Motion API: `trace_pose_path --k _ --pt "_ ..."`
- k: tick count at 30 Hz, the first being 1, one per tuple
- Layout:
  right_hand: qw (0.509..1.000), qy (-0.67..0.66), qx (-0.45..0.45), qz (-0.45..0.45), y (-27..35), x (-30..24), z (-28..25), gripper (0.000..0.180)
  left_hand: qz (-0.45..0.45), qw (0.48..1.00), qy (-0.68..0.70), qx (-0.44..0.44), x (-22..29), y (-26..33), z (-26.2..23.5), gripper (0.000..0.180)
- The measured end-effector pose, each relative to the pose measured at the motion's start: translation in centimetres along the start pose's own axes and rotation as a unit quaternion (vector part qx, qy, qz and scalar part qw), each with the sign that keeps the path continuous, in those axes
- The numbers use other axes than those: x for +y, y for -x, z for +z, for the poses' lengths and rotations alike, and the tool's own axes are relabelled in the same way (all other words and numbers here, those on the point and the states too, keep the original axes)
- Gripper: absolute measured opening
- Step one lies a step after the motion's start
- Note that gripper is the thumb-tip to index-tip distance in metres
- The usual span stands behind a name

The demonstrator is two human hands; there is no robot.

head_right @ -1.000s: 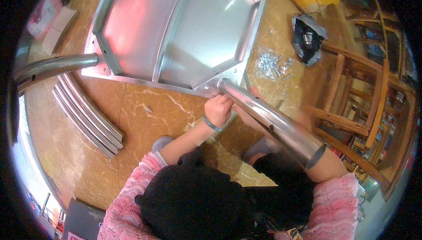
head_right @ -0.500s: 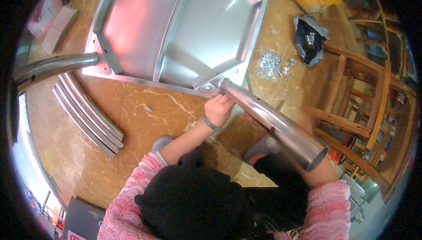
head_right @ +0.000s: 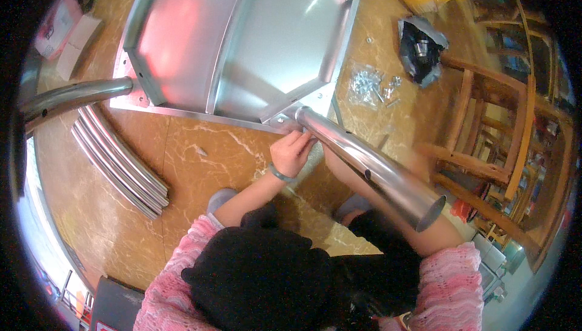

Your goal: The person assembles a metal frame by inserting cylindrical legs into a rectangular base and securing them with screws and an Allen key. The person repeatedly tightens fasteners at each leg joint while sitting on the floor.

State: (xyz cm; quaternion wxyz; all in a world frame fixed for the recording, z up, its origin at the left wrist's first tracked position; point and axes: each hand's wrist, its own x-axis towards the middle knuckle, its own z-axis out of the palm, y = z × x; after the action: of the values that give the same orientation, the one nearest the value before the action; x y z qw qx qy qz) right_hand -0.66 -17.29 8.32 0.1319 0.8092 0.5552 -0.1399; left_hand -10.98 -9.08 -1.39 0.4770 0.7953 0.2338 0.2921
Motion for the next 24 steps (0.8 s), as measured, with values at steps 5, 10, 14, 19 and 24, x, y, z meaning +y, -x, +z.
trace_pose_path --k 5,10,14,19,24 --pt "0.817 -0.451 -0.177 0.312 -0.3 0.0 -0.9 0.026 0.068 0.997 0.021 0.015 -0.3 -1.0 0.3 0.021" --pt "0.983 -0.178 0.016 0.049 0.7 0.7 2.4 0.021 0.082 0.997 -0.01 0.004 -0.6 -1.1 0.6 0.019" --pt "0.992 0.106 0.074 -0.005 1.3 1.6 5.7 0.015 0.091 0.996 -0.001 0.001 -0.7 -1.0 0.7 0.019" --pt "0.921 0.339 0.074 -0.178 0.6 2.2 3.3 0.011 0.106 0.994 -0.004 0.009 -0.9 -1.1 0.7 0.019" --pt "0.913 0.353 0.098 -0.18 -0.1 1.4 0.7 0.013 0.109 0.994 -0.027 -0.006 -0.7 -0.9 0.7 0.02"
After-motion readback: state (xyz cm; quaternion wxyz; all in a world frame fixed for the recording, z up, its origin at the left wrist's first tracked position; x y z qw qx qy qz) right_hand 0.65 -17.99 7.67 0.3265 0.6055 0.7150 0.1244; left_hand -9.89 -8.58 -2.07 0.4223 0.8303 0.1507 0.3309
